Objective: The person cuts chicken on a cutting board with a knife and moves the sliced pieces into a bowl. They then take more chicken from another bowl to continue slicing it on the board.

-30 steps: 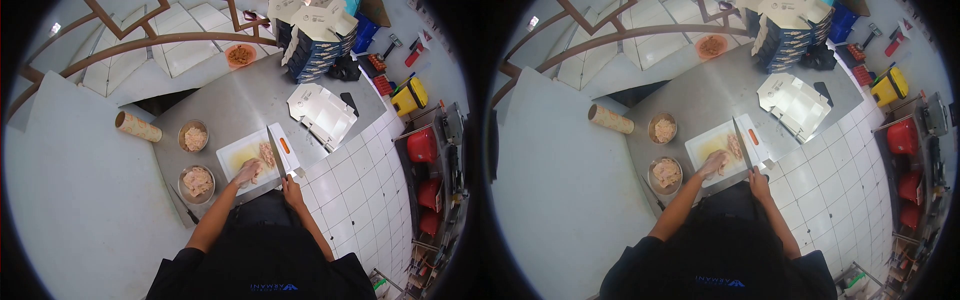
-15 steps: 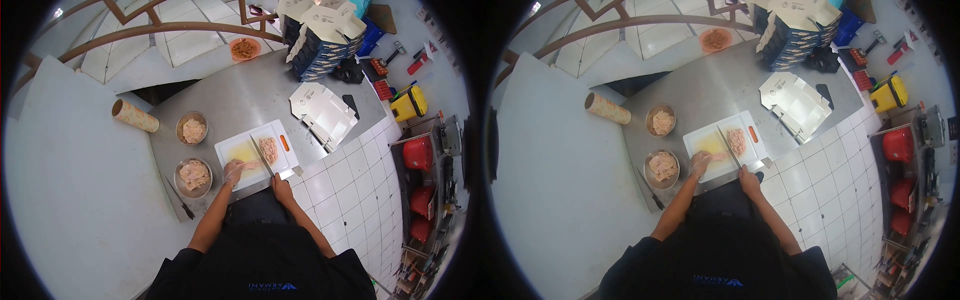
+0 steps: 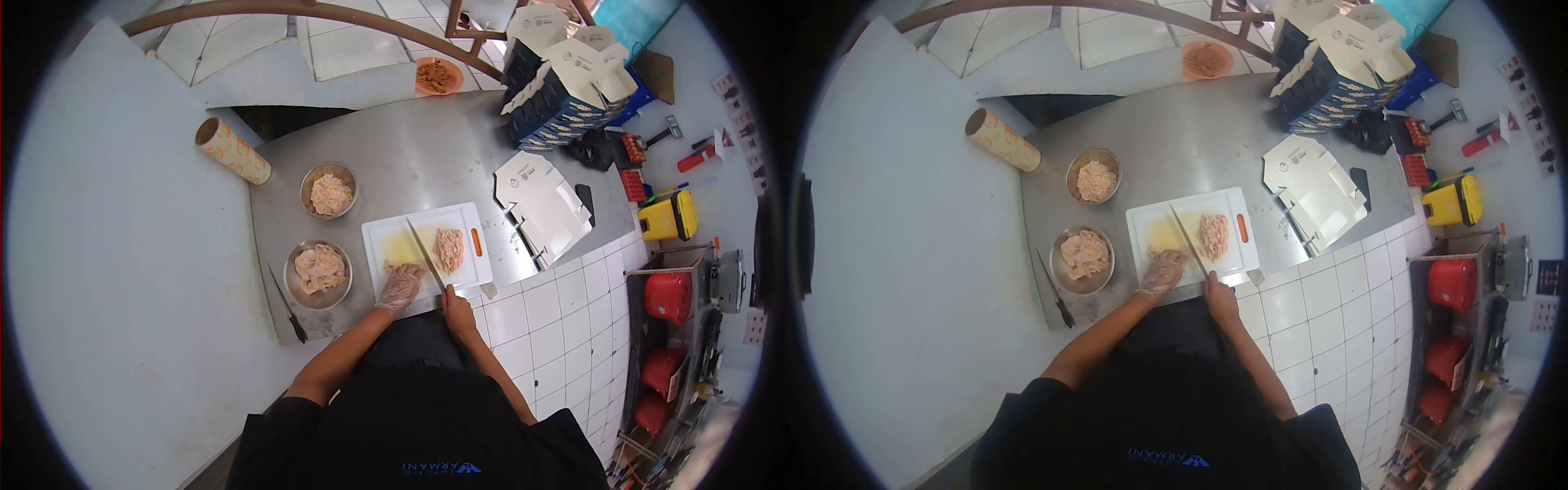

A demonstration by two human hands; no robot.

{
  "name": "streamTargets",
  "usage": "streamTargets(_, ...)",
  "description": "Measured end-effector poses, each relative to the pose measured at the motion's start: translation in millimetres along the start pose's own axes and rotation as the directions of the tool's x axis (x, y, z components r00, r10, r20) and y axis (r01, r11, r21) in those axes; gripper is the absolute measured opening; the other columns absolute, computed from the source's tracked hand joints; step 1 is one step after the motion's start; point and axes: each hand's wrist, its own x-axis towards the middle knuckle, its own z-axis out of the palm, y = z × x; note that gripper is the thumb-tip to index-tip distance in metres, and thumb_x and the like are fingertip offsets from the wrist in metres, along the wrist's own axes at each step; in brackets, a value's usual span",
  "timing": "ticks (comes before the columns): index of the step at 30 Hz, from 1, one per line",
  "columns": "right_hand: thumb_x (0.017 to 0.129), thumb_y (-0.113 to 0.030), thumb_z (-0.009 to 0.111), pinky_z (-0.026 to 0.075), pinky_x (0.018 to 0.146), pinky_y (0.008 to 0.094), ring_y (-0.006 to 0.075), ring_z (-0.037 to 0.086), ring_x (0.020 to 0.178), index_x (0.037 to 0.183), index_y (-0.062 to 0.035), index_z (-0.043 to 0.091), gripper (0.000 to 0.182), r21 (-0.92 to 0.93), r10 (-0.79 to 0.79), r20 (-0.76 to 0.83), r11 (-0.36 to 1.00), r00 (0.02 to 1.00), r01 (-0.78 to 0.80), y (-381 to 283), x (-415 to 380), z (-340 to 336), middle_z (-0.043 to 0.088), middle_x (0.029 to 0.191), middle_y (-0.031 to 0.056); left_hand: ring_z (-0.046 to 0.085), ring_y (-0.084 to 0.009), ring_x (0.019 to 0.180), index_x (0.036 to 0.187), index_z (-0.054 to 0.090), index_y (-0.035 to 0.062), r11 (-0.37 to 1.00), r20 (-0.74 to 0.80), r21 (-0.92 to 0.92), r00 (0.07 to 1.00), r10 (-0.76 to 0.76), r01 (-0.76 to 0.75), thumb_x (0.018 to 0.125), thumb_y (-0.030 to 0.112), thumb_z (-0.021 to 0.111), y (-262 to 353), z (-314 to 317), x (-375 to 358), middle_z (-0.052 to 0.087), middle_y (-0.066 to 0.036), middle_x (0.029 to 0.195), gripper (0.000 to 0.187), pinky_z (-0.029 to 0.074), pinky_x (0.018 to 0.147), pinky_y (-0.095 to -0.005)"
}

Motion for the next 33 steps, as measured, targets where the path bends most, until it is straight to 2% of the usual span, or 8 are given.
streamTargets(4, 0.106, -0.028, 0.046, 0.050, 0.059, 0.0620, 0.0508, 0.065, 0.069, 0.104, -0.0059, 0.046, 0.022, -0.039, 0.032, -0.047, 0.999, 0.998, -0.034, 0.2, 19.2, -9.5, 0.065, 0.072, 0.0285, 0.055, -0.0272, 0.118, 0.110, 0.069, 0.0110, 0.986, 0.302, 0.097, 0.948, 0.099, -0.134, 0.094, 0.019, 0.055, -2.2, 6.0, -3.6, 0.062, -0.008, 0.117, 0.023, 0.042, 0.102, -0.0472)
streamTargets(6, 0.106, -0.028, 0.045, 0.051, 0.065, 0.0624, 0.0498, 0.066, 0.073, 0.104, -0.0063, 0.046, 0.021, -0.037, 0.088, -0.033, 0.995, 0.996, -0.089, -3.3, 22.8, -14.9, 0.067, 0.075, 0.0269, 0.055, -0.0283, 0.117, 0.109, 0.069, 0.0098, 0.978, 0.304, -0.128, 0.932, 0.195, -0.163, 0.094, 0.021, 0.058, -3.1, -0.6, -16.1, 0.062, -0.009, 0.117, 0.022, 0.042, 0.102, -0.0474)
streamTargets(10, 0.106, -0.027, 0.044, 0.051, 0.068, 0.0629, 0.0491, 0.067, 0.075, 0.105, -0.0064, 0.045, 0.020, -0.004, 0.040, 0.024, 0.999, 0.999, -0.040, -1.5, 19.5, -20.1, 0.068, 0.078, 0.0263, 0.055, -0.0305, 0.116, 0.108, 0.068, 0.0081, 0.957, 0.069, -0.275, 0.992, 0.110, -0.087, 0.095, 0.025, 0.061, -10.8, -9.1, -16.8, 0.061, -0.010, 0.116, 0.023, 0.042, 0.101, -0.0478)
streamTargets(13, 0.105, -0.026, 0.045, 0.050, 0.068, 0.0632, 0.0493, 0.066, 0.075, 0.105, -0.0061, 0.045, 0.020, 0.007, -0.089, 0.077, 0.996, 0.993, 0.088, 0.6, 6.2, -12.4, 0.067, 0.078, 0.0266, 0.055, -0.0317, 0.116, 0.110, 0.068, 0.0081, 0.979, -0.047, -0.200, 0.998, -0.039, 0.029, 0.095, 0.025, 0.061, -9.5, -10.3, 1.6, 0.061, -0.011, 0.115, 0.024, 0.041, 0.103, -0.0490)
streamTargets(20, 0.105, -0.026, 0.044, 0.051, 0.068, 0.0628, 0.0493, 0.067, 0.077, 0.108, -0.0067, 0.045, 0.019, -0.015, 0.076, -0.008, 0.997, 0.997, -0.076, 2.9, 15.3, -15.0, 0.068, 0.078, 0.0257, 0.053, -0.0316, 0.121, 0.116, 0.067, 0.0077, 0.995, 0.090, -0.098, 0.996, -0.010, 0.018, 0.096, 0.026, 0.061, -23.0, -4.3, -14.9, 0.059, -0.013, 0.122, 0.028, 0.037, 0.112, -0.0463)
streamTargets(23, 0.105, -0.025, 0.045, 0.051, 0.067, 0.0627, 0.0494, 0.067, 0.077, 0.109, -0.0057, 0.045, 0.020, -0.054, -0.003, 0.105, 0.999, 0.994, 0.009, -4.3, 3.1, -14.3, 0.068, 0.078, 0.0263, 0.052, -0.0324, 0.123, 0.119, 0.066, 0.0085, 0.987, 0.096, -0.152, 0.995, -0.040, 0.054, 0.096, 0.026, 0.061, -17.6, -8.4, -10.2, 0.058, -0.013, 0.122, 0.029, 0.036, 0.114, -0.0468)
streamTargets(29, 0.103, -0.024, 0.048, 0.050, 0.066, 0.0637, 0.0521, 0.066, 0.076, 0.115, -0.0041, 0.044, 0.024, -0.053, 0.010, 0.226, 0.999, 0.974, 0.002, 3.2, -12.9, -3.0, 0.066, 0.077, 0.0307, 0.048, -0.0354, 0.131, 0.129, 0.061, 0.0075, 0.939, 0.024, -0.294, 0.983, -0.179, 0.179, 0.097, 0.027, 0.062, -20.5, 12.1, -3.3, 0.054, -0.013, 0.135, 0.037, 0.036, 0.114, -0.0468)
streamTargets(33, 0.102, -0.024, 0.049, 0.050, 0.066, 0.0633, 0.0531, 0.065, 0.074, 0.116, -0.0042, 0.043, 0.026, -0.009, 0.018, 0.202, 1.000, 0.979, -0.017, -3.2, 3.9, 8.1, 0.066, 0.075, 0.0308, 0.054, -0.0361, 0.123, 0.115, 0.064, 0.0045, 0.930, -0.175, -0.359, 0.974, -0.145, 0.074, 0.090, 0.014, 0.067, -38.3, 49.9, -1.1, 0.059, -0.015, 0.126, 0.027, 0.044, 0.107, -0.0469)
